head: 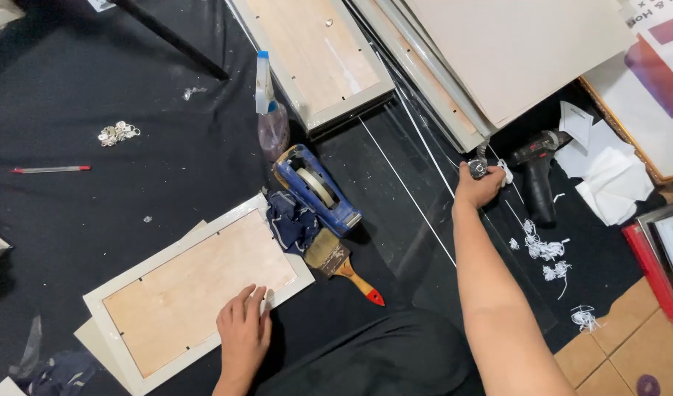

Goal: Cleaning the back of a picture frame with a brush and applying tape to secure the backing.

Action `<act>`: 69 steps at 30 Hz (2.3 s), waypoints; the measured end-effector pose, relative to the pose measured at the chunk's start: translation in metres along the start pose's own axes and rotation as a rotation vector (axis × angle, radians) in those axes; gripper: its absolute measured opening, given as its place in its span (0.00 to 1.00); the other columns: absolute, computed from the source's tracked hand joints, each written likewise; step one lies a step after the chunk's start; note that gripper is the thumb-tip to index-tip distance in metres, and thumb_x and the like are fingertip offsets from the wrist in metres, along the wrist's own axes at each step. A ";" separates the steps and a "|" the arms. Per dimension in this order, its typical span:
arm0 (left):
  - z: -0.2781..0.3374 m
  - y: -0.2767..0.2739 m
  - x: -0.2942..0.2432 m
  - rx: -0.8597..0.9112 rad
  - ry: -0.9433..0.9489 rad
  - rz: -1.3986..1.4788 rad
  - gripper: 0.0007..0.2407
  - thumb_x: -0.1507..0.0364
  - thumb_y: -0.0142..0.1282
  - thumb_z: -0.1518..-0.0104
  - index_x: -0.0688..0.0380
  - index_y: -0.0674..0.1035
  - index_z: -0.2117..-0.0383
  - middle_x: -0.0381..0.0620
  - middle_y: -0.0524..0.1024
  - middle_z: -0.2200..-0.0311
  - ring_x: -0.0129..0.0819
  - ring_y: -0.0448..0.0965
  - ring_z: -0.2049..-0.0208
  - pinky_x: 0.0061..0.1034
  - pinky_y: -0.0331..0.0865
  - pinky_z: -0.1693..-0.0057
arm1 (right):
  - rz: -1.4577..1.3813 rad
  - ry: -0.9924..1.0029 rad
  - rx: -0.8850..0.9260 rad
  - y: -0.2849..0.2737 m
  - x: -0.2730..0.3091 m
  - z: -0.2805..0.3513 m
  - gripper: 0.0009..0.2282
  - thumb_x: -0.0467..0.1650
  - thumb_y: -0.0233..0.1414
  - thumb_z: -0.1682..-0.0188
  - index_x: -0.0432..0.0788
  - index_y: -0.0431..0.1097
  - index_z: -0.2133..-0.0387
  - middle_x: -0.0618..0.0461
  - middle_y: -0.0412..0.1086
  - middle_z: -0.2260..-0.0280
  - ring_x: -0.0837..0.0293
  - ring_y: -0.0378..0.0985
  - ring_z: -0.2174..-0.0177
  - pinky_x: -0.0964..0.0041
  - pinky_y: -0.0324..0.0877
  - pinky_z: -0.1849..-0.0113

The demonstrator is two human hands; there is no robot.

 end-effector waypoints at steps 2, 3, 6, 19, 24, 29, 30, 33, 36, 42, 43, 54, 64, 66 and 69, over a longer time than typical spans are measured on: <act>-0.001 -0.001 0.002 0.016 -0.015 0.003 0.20 0.69 0.56 0.43 0.46 0.73 0.43 0.44 0.69 0.40 0.43 0.69 0.43 0.40 0.64 0.41 | 0.015 0.002 0.006 -0.001 0.002 0.001 0.23 0.33 0.71 0.63 0.48 0.60 0.64 0.42 0.71 0.58 0.44 0.75 0.61 0.47 0.70 0.61; -0.002 -0.001 0.003 0.031 -0.028 0.005 0.20 0.68 0.56 0.43 0.46 0.73 0.42 0.45 0.69 0.40 0.44 0.69 0.43 0.41 0.64 0.40 | 0.028 0.005 0.012 -0.001 0.003 0.001 0.23 0.33 0.71 0.62 0.48 0.60 0.64 0.41 0.70 0.58 0.44 0.76 0.61 0.48 0.70 0.61; -0.004 -0.005 0.003 0.031 -0.037 -0.007 0.19 0.68 0.55 0.43 0.46 0.73 0.42 0.45 0.69 0.40 0.44 0.69 0.42 0.41 0.64 0.40 | 0.062 -0.041 0.010 0.002 -0.005 -0.002 0.27 0.35 0.72 0.64 0.46 0.58 0.61 0.39 0.70 0.57 0.38 0.73 0.59 0.41 0.66 0.59; -0.006 -0.109 0.041 -0.369 -0.143 0.081 0.16 0.70 0.51 0.37 0.52 0.73 0.43 0.52 0.68 0.40 0.50 0.69 0.44 0.46 0.64 0.43 | -0.389 0.025 0.002 0.006 0.164 0.075 0.18 0.32 0.58 0.50 0.49 0.61 0.48 0.40 0.60 0.46 0.47 0.68 0.50 0.52 0.66 0.50; 0.021 -0.135 0.098 -0.050 -0.360 0.105 0.21 0.62 0.52 0.42 0.48 0.72 0.41 0.46 0.67 0.41 0.50 0.70 0.46 0.49 0.66 0.45 | -0.576 0.293 0.585 0.001 0.260 0.195 0.13 0.32 0.50 0.51 0.52 0.64 0.52 0.64 0.68 0.60 0.71 0.69 0.68 0.72 0.64 0.64; 0.080 -0.117 0.168 0.248 -0.707 0.056 0.23 0.53 0.46 0.41 0.41 0.72 0.41 0.41 0.68 0.40 0.53 0.66 0.40 0.51 0.63 0.40 | -0.576 0.371 0.965 0.019 0.179 0.361 0.08 0.26 0.51 0.52 0.46 0.68 0.59 0.56 0.69 0.69 0.66 0.70 0.74 0.76 0.61 0.74; 0.093 -0.109 0.182 0.264 -0.833 0.113 0.24 0.53 0.45 0.40 0.43 0.70 0.38 0.45 0.66 0.38 0.56 0.64 0.39 0.55 0.62 0.40 | -0.429 0.388 1.094 0.023 0.152 0.401 0.07 0.25 0.52 0.55 0.45 0.72 0.64 0.55 0.70 0.73 0.65 0.72 0.74 0.75 0.60 0.74; 0.117 -0.017 0.257 0.314 -0.905 0.101 0.31 0.42 0.51 0.44 0.40 0.71 0.36 0.45 0.66 0.38 0.53 0.70 0.39 0.49 0.72 0.46 | -0.006 0.160 1.353 0.040 0.128 0.452 0.10 0.37 0.55 0.54 0.58 0.75 0.59 0.56 0.77 0.72 0.64 0.77 0.73 0.71 0.72 0.72; 0.103 0.003 0.265 0.290 -0.913 0.275 0.32 0.46 0.54 0.44 0.44 0.67 0.33 0.50 0.59 0.34 0.59 0.66 0.37 0.57 0.71 0.46 | 0.048 -0.249 1.480 0.062 0.157 0.462 0.16 0.35 0.54 0.48 0.61 0.71 0.47 0.59 0.70 0.47 0.56 0.71 0.46 0.58 0.67 0.44; 0.096 -0.036 0.236 0.201 -1.005 0.407 0.35 0.55 0.56 0.41 0.60 0.60 0.30 0.60 0.58 0.34 0.60 0.60 0.33 0.51 0.57 0.33 | 0.254 -0.323 1.160 0.073 0.123 0.384 0.29 0.34 0.50 0.53 0.56 0.56 0.33 0.43 0.49 0.32 0.41 0.48 0.33 0.48 0.41 0.33; 0.094 -0.045 0.228 0.210 -1.009 0.411 0.35 0.55 0.56 0.41 0.60 0.60 0.30 0.60 0.58 0.34 0.60 0.60 0.33 0.51 0.57 0.33 | 0.264 -0.322 1.161 0.063 0.128 0.387 0.29 0.34 0.50 0.53 0.56 0.56 0.33 0.43 0.49 0.32 0.41 0.48 0.33 0.48 0.41 0.33; 0.085 -0.067 0.211 0.148 -1.090 0.534 0.35 0.62 0.55 0.40 0.60 0.53 0.28 0.65 0.56 0.33 0.63 0.58 0.32 0.50 0.58 0.31 | 0.496 -0.451 1.055 0.057 0.125 0.407 0.25 0.38 0.53 0.54 0.45 0.64 0.41 0.45 0.60 0.45 0.42 0.65 0.47 0.50 0.62 0.45; 0.098 -0.059 0.242 0.073 -1.201 0.561 0.34 0.61 0.52 0.40 0.56 0.54 0.28 0.64 0.55 0.33 0.64 0.56 0.32 0.49 0.55 0.31 | 0.317 -0.261 1.353 0.033 0.163 0.378 0.18 0.35 0.50 0.49 0.51 0.74 0.45 0.48 0.70 0.47 0.46 0.71 0.45 0.52 0.66 0.45; 0.100 -0.051 0.247 0.091 -1.203 0.550 0.35 0.58 0.53 0.41 0.55 0.54 0.28 0.63 0.55 0.33 0.64 0.56 0.32 0.48 0.54 0.30 | 0.768 -0.558 1.085 0.028 0.162 0.325 0.15 0.41 0.45 0.48 0.54 0.77 0.56 0.48 0.75 0.56 0.43 0.78 0.53 0.44 0.73 0.53; 0.097 -0.055 0.242 0.077 -1.195 0.569 0.35 0.57 0.53 0.41 0.55 0.55 0.28 0.63 0.55 0.33 0.63 0.55 0.32 0.47 0.53 0.30 | 1.119 -0.405 1.177 -0.022 0.163 0.307 0.24 0.46 0.52 0.55 0.42 0.82 0.56 0.38 0.78 0.55 0.37 0.79 0.52 0.38 0.71 0.52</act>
Point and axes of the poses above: each hand's wrist, its own z-axis away from the middle knuckle, its own y-axis out of the palm, x = y × z, the point moved 8 cm from there along -z, towards the middle knuckle
